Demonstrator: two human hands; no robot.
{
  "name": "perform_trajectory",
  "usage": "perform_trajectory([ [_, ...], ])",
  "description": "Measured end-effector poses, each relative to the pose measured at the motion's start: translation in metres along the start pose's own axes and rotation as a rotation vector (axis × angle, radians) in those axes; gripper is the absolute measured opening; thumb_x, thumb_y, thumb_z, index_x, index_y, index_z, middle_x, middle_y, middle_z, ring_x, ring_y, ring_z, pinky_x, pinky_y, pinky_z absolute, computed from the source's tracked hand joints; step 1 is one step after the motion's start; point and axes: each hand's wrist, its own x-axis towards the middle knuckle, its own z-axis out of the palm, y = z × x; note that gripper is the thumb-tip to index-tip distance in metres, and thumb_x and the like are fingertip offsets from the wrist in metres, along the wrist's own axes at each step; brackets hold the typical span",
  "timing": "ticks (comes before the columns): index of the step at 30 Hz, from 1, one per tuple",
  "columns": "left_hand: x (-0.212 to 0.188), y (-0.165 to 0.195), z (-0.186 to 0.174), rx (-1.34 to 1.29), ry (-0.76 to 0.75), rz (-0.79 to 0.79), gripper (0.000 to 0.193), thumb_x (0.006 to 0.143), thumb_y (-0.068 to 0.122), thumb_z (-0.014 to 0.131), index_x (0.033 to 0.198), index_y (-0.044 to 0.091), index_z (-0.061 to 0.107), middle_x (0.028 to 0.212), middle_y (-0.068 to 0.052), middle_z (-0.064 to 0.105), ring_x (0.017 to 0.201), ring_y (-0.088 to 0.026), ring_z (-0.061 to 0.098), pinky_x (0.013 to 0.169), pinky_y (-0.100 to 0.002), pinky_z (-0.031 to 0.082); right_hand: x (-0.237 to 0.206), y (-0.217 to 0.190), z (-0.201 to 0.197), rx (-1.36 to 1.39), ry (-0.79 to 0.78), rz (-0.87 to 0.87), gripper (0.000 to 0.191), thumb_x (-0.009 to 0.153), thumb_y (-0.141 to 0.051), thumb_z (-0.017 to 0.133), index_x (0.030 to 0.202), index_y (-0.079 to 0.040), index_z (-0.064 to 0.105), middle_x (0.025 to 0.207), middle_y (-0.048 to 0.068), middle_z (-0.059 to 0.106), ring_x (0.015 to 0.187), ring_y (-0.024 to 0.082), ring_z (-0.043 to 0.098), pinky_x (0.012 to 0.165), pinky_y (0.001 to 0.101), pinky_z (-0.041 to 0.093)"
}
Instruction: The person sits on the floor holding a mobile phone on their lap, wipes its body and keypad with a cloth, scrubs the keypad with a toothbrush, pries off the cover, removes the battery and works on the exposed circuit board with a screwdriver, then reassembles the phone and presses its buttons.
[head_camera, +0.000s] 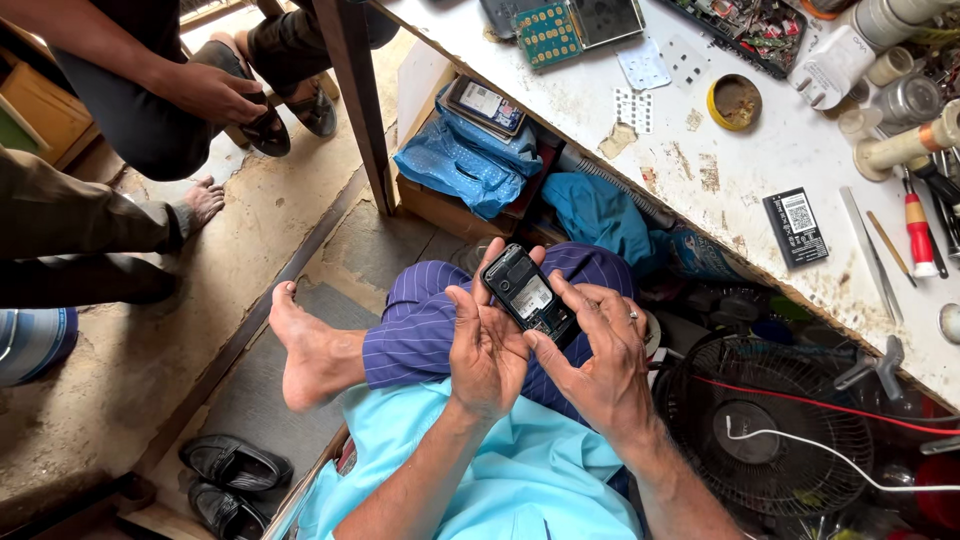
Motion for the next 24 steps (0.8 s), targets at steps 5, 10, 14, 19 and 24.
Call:
perform_trajectory([
  [5,-0.0011,-0.0034,-0.0021,0.050,-0.019,0.029,0.075,0.107,0.059,0.020,0.164,0.011,0.018,0.160,-0.022,0.037,0.146,-0.033,0.044,0.123,-0.049,0.040,-0.0029,0.0018,0.0019,-0.008,-0.002,-0.018,0.071,0.078,-0.028,0.085,0.141,-0.008,0.061,0.119,0.008,0.064,0.110,0.024,0.060,0.104,0.0444,0.036],
  [10,-0.0032,-0.0051,-0.0032,0.067,-0.016,0.027,0.073,0.107,0.058,0.020,0.164,0.012,0.016,0.159,-0.020,0.039,0.143,-0.030,0.046,0.119,-0.046,0.044,-0.0050,0.0005,0.0008,-0.033,-0.024,-0.014,0.072,0.078,-0.028,0.086,0.143,-0.009,0.059,0.117,0.008,0.064,0.109,0.024,0.059,0.103,0.0451,0.035],
  [14,-0.0047,-0.0081,-0.0028,0.156,0.014,0.030,0.073,0.107,0.055,0.024,0.165,0.013,0.013,0.159,-0.019,0.038,0.141,-0.028,0.046,0.115,-0.043,0.046,-0.0043,0.0003,0.0014,-0.014,-0.038,0.006,0.073,0.077,-0.029,0.086,0.143,-0.011,0.060,0.117,0.008,0.064,0.109,0.024,0.059,0.103,0.0442,0.035],
  [19,-0.0058,-0.0100,-0.0022,0.176,-0.001,0.045,0.072,0.106,0.055,0.021,0.164,0.013,0.012,0.160,-0.019,0.038,0.143,-0.027,0.047,0.119,-0.042,0.046,-0.0070,0.0008,-0.0001,0.008,-0.045,0.015,0.073,0.078,-0.029,0.086,0.143,-0.011,0.059,0.118,0.007,0.065,0.110,0.022,0.060,0.105,0.0451,0.034],
  [24,-0.0069,-0.0100,-0.0017,0.180,-0.007,0.049,0.073,0.107,0.055,0.020,0.165,0.013,0.010,0.159,-0.020,0.038,0.143,-0.028,0.047,0.118,-0.042,0.047,-0.0086,0.0006,-0.0032,0.036,-0.057,0.012,0.071,0.079,-0.027,0.085,0.143,-0.009,0.059,0.117,0.006,0.066,0.111,0.021,0.060,0.105,0.0460,0.033],
])
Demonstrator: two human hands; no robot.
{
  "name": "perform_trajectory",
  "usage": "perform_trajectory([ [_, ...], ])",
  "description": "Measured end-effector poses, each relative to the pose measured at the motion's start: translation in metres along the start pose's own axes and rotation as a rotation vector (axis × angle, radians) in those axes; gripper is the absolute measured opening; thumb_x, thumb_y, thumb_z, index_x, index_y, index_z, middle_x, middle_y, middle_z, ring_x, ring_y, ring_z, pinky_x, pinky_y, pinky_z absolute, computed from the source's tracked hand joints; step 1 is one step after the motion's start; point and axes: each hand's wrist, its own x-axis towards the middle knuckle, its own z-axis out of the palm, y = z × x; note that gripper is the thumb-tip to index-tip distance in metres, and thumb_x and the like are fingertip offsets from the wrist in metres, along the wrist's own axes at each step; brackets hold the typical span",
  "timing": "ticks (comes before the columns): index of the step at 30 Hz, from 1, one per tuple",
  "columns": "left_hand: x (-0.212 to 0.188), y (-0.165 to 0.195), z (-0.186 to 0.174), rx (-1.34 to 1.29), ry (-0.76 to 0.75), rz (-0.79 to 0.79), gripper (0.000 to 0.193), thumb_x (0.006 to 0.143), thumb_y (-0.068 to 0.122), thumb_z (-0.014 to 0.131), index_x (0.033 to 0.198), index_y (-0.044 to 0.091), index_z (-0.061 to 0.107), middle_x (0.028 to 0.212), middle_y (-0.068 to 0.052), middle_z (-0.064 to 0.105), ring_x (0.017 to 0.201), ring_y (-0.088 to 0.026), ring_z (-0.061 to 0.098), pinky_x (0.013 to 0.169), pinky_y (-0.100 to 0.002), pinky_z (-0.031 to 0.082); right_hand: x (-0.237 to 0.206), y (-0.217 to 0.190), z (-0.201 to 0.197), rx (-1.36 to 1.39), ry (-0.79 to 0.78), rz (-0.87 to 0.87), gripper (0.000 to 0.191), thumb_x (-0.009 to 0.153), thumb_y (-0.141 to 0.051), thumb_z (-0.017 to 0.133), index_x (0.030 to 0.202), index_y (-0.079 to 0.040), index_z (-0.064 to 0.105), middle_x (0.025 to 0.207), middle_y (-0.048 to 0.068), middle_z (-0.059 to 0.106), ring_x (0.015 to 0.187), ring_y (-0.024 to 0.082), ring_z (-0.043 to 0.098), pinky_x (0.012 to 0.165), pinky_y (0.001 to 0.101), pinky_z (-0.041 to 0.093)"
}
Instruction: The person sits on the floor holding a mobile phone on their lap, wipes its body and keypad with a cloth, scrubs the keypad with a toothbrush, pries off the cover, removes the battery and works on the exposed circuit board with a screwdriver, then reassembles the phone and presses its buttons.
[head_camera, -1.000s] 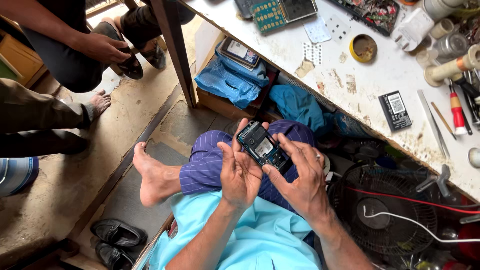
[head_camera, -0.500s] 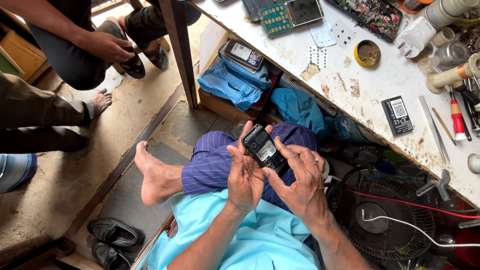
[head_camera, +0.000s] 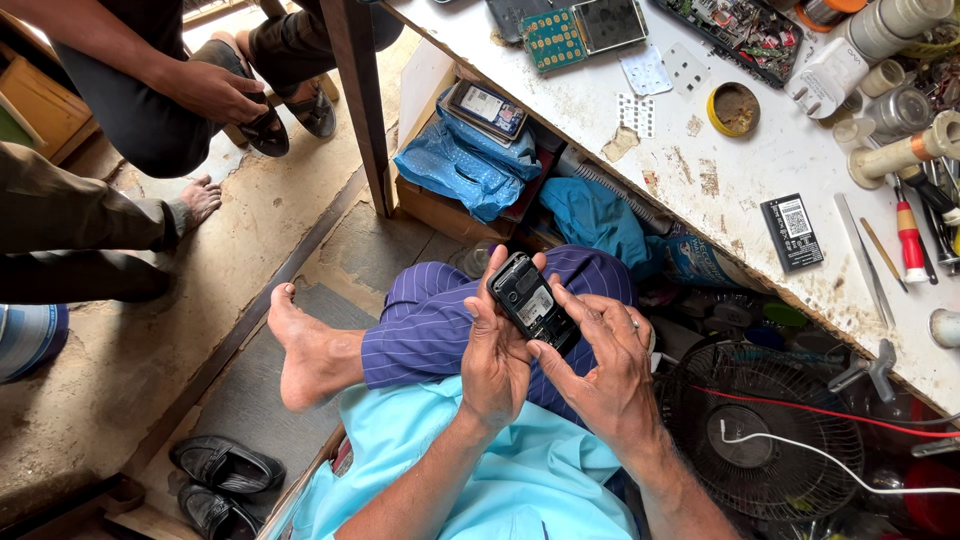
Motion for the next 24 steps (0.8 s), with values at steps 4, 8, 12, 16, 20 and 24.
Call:
perform_trajectory([
  [4,-0.0010,-0.0022,0.0001,0.020,-0.020,0.006,0.075,0.106,0.056,0.020,0.165,0.012,0.008,0.160,-0.019,0.037,0.144,-0.027,0.046,0.116,-0.042,0.048,0.0008,0.0004,-0.0001,0.001,-0.008,0.007,0.070,0.079,-0.027,0.085,0.141,-0.008,0.060,0.117,0.007,0.066,0.110,0.021,0.061,0.106,0.0463,0.034],
  [8,-0.0018,-0.0038,-0.0005,0.029,-0.015,0.012,0.076,0.106,0.057,0.020,0.165,0.011,0.008,0.160,-0.020,0.037,0.144,-0.027,0.046,0.117,-0.043,0.048,0.0008,0.0017,-0.0006,-0.001,0.000,0.005,0.070,0.078,-0.027,0.085,0.140,-0.008,0.060,0.117,0.007,0.066,0.110,0.022,0.061,0.106,0.0458,0.036],
  [12,-0.0028,-0.0045,-0.0009,0.021,-0.016,0.007,0.078,0.106,0.058,0.021,0.166,0.010,0.008,0.162,-0.019,0.036,0.145,-0.027,0.045,0.119,-0.042,0.046,0.0012,0.0031,-0.0030,0.021,-0.017,0.017,0.070,0.078,-0.028,0.086,0.140,-0.009,0.061,0.116,0.006,0.067,0.110,0.020,0.062,0.105,0.0451,0.036],
  [16,-0.0041,-0.0060,-0.0008,0.063,-0.023,0.009,0.078,0.107,0.057,0.021,0.167,0.008,0.007,0.162,-0.019,0.036,0.145,-0.027,0.045,0.118,-0.043,0.046,0.0029,0.0025,-0.0046,-0.017,-0.020,0.007,0.070,0.077,-0.028,0.086,0.139,-0.009,0.062,0.116,0.007,0.067,0.109,0.022,0.062,0.104,0.0447,0.038],
  [20,-0.0037,-0.0077,-0.0013,0.144,-0.004,0.017,0.075,0.108,0.051,0.024,0.165,0.007,0.005,0.162,-0.019,0.035,0.145,-0.029,0.044,0.119,-0.046,0.045,0.0051,0.0008,-0.0056,-0.019,-0.032,0.027,0.070,0.075,-0.027,0.087,0.138,-0.010,0.064,0.114,0.007,0.067,0.107,0.023,0.063,0.103,0.0447,0.040],
  [24,-0.0039,-0.0082,-0.0017,0.068,-0.011,0.000,0.076,0.107,0.055,0.021,0.166,0.010,0.003,0.163,-0.020,0.033,0.147,-0.028,0.042,0.122,-0.044,0.042,0.0079,0.0014,-0.0086,0.147,-0.071,0.130,0.065,0.076,-0.023,0.086,0.135,-0.007,0.064,0.116,0.008,0.068,0.103,0.020,0.065,0.096,0.0389,0.049],
])
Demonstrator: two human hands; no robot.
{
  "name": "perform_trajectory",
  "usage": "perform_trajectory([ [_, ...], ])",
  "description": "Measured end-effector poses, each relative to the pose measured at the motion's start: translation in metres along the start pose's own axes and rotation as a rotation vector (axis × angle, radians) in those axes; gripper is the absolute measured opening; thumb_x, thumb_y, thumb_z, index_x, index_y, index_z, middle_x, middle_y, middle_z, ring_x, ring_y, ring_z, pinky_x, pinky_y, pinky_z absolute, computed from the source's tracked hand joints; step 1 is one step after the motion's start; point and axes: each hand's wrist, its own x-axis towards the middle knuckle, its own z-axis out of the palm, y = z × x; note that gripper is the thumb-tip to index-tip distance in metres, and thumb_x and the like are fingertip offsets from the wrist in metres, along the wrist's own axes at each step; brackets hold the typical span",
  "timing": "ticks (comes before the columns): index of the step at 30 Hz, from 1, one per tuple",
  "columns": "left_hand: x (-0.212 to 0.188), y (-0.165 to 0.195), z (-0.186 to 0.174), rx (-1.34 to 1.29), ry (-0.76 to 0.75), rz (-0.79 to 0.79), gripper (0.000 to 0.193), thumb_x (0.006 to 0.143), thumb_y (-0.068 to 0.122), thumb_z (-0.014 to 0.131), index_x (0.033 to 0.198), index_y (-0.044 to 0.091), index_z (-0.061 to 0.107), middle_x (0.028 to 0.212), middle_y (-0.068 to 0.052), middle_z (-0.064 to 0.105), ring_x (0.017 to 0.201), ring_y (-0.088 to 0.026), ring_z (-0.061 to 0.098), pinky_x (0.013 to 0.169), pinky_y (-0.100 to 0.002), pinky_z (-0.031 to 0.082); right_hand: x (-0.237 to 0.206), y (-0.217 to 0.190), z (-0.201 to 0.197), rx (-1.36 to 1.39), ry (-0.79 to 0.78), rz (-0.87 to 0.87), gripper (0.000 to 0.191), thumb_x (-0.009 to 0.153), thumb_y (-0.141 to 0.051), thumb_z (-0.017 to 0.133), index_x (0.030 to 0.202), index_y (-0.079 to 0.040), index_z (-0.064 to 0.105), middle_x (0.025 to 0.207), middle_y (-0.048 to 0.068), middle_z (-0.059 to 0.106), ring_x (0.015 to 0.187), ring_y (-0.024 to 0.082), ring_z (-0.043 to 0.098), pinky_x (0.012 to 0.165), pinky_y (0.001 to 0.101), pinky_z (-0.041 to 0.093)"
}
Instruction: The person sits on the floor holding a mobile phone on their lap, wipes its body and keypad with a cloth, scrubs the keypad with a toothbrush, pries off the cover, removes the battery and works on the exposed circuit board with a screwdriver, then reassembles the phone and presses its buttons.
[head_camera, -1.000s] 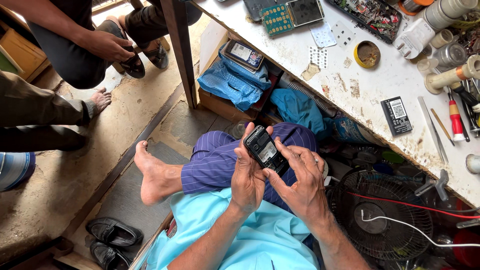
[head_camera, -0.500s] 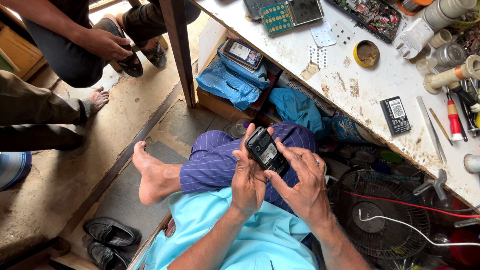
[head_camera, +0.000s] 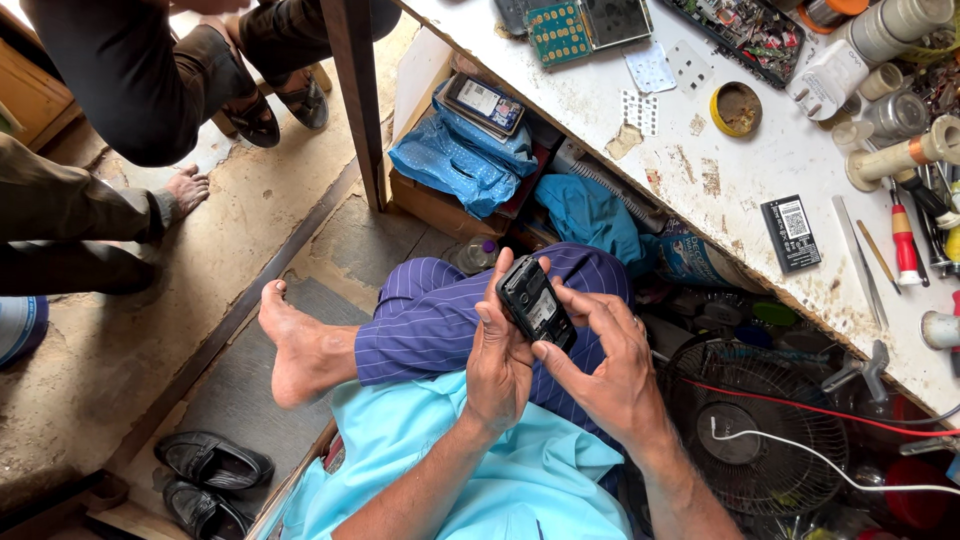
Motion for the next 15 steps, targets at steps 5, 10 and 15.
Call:
perform_trajectory([
  [5,-0.0004,-0.0008,0.0016,-0.013,-0.017,-0.003,0.077,0.106,0.058,0.019,0.167,0.012,0.002,0.165,-0.020,0.029,0.148,-0.029,0.041,0.124,-0.044,0.041,0.0029,-0.0002,-0.0036,0.112,-0.007,-0.001,0.061,0.078,-0.019,0.084,0.134,-0.005,0.063,0.120,0.009,0.068,0.106,0.019,0.066,0.093,0.0350,0.054],
  [10,-0.0012,-0.0017,0.0019,-0.003,-0.022,0.008,0.077,0.105,0.058,0.018,0.166,0.013,0.000,0.165,-0.019,0.027,0.149,-0.027,0.040,0.123,-0.043,0.041,0.0040,-0.0034,-0.0039,0.064,-0.017,0.001,0.063,0.076,-0.019,0.085,0.133,-0.006,0.063,0.120,0.009,0.067,0.104,0.020,0.065,0.092,0.0358,0.054],
  [15,-0.0011,-0.0064,0.0014,0.055,0.005,0.017,0.077,0.107,0.053,0.025,0.166,0.011,0.000,0.165,-0.020,0.029,0.148,-0.028,0.040,0.122,-0.043,0.042,0.0051,-0.0070,-0.0038,-0.008,-0.018,0.012,0.063,0.073,-0.017,0.086,0.131,-0.008,0.063,0.118,0.008,0.067,0.100,0.019,0.065,0.088,0.0365,0.054],
])
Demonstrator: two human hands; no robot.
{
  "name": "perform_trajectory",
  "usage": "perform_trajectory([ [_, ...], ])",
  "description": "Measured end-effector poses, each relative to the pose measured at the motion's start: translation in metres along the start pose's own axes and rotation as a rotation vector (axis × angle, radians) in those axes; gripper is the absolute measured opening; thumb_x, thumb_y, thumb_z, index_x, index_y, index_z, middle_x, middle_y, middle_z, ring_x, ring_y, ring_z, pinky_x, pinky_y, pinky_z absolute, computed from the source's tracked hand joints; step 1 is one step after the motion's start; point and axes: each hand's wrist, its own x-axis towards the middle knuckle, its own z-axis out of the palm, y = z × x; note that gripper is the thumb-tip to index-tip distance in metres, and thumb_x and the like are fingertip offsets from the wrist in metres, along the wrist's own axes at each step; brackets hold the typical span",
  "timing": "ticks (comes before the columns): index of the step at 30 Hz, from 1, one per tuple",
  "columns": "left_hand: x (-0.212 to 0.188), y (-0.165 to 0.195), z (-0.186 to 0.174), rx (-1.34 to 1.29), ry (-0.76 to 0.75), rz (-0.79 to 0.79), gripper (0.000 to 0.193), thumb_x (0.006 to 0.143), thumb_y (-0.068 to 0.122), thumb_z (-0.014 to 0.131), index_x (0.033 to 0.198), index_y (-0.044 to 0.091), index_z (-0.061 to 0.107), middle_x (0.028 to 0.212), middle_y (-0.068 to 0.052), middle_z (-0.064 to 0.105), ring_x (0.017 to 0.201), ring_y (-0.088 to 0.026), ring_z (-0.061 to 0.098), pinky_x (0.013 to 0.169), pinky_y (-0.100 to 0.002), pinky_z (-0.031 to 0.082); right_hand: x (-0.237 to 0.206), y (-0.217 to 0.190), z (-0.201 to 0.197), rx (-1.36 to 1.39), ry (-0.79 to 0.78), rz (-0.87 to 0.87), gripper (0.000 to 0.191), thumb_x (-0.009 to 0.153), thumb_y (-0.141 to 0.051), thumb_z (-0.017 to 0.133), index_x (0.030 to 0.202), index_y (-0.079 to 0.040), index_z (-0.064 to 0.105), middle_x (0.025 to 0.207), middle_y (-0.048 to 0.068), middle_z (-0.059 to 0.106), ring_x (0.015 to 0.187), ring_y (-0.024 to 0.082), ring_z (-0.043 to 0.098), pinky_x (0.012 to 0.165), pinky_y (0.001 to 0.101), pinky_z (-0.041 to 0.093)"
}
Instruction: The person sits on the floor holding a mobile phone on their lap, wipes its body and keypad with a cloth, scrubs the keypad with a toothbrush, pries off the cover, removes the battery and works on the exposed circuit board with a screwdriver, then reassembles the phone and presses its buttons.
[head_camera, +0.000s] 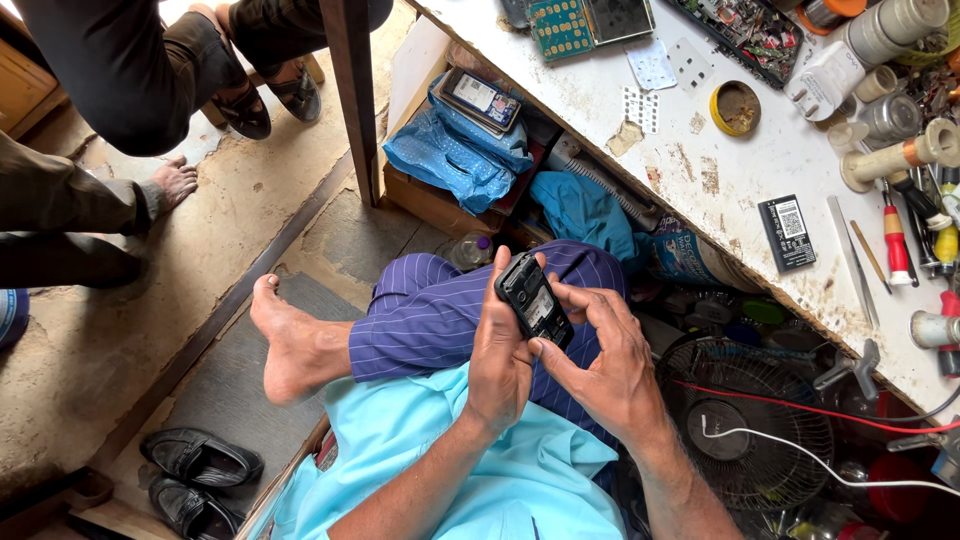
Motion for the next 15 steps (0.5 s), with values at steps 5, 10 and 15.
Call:
perform_trajectory([
  [5,0.0022,-0.0052,-0.0002,0.101,0.050,-0.009,0.077,0.107,0.046,0.037,0.166,0.009,0.002,0.161,-0.023,0.034,0.143,-0.029,0.044,0.117,-0.045,0.043,-0.0007,-0.0035,-0.0005,-0.001,-0.011,0.052,0.065,0.072,-0.017,0.086,0.132,-0.009,0.063,0.114,0.007,0.066,0.096,0.019,0.065,0.085,0.0358,0.057],
  [10,-0.0012,-0.0033,-0.0017,-0.047,0.001,-0.005,0.078,0.107,0.056,0.023,0.167,0.011,0.000,0.163,-0.019,0.032,0.146,-0.025,0.043,0.121,-0.042,0.043,-0.0032,-0.0043,-0.0030,-0.021,0.012,0.034,0.064,0.073,-0.017,0.087,0.132,-0.008,0.063,0.117,0.008,0.066,0.099,0.019,0.064,0.087,0.0362,0.055],
  [15,-0.0021,-0.0017,-0.0009,-0.074,-0.025,-0.004,0.081,0.105,0.061,0.018,0.167,0.013,-0.002,0.161,-0.019,0.034,0.145,-0.026,0.045,0.123,-0.043,0.042,-0.0020,-0.0002,-0.0067,0.111,0.007,-0.005,0.060,0.076,-0.016,0.084,0.131,-0.005,0.065,0.117,0.008,0.068,0.101,0.018,0.064,0.090,0.0346,0.054],
])
